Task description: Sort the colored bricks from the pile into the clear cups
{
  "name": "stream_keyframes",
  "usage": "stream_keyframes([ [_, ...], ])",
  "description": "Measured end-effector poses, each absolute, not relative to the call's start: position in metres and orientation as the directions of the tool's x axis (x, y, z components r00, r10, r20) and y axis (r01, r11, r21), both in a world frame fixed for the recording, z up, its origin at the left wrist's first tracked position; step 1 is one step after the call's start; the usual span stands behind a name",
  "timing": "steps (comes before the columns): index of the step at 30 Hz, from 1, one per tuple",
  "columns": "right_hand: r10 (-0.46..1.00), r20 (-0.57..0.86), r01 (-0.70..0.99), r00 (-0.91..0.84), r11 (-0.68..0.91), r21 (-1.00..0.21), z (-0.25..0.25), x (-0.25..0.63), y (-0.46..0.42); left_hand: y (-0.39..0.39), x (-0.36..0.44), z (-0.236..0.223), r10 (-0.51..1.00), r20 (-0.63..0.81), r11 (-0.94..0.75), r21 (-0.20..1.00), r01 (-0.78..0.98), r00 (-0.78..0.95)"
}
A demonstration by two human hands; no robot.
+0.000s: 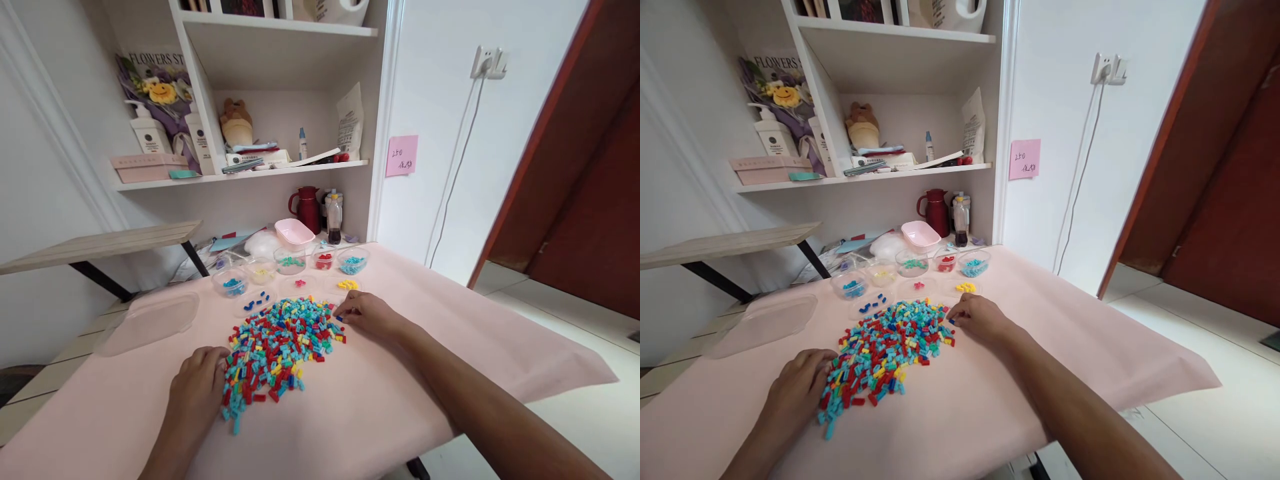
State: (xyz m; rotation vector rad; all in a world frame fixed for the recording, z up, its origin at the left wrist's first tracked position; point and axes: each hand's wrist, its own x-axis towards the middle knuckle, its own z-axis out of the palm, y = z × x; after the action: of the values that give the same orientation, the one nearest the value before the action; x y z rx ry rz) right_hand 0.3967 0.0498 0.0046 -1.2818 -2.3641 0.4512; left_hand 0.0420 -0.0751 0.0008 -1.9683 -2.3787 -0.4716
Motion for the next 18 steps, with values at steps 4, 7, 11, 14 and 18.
stream_keyframes([
  [4, 0.844, 0.213, 0.720, -0.491, 0.532, -0.446, 0.0022, 0.3973, 0.0521, -0.0763, 0.0420, 0.0012, 0.960, 0.183, 0.171, 0.210, 0.963, -0.211],
  [7, 0.846, 0.236, 0.710, -0.479, 0.531, -0.462, -0.0004, 0.3972, 0.0541, -0.0771, 0.0429, 0.0020, 0.960, 0.188, 0.167, 0.214, 0.963, -0.208],
  [11, 0.856, 0.254, 0.661, -0.451, 0.512, -0.549, -0.0020, 0.3963, 0.0554, -0.0765, 0.0432, 0.0011, 0.960, 0.204, 0.144, 0.229, 0.963, -0.192],
  [14, 0.866, 0.265, 0.623, -0.424, 0.491, -0.609, -0.0032, 0.3955, 0.0535, -0.0769, 0.0437, 0.0001, 0.959, 0.208, 0.143, 0.237, 0.961, -0.194],
  [18, 0.887, 0.248, 0.577, -0.389, 0.445, -0.684, -0.0046, 0.3936, 0.0488, -0.0811, 0.0470, 0.0009, 0.959, 0.211, 0.136, 0.250, 0.959, -0.191],
])
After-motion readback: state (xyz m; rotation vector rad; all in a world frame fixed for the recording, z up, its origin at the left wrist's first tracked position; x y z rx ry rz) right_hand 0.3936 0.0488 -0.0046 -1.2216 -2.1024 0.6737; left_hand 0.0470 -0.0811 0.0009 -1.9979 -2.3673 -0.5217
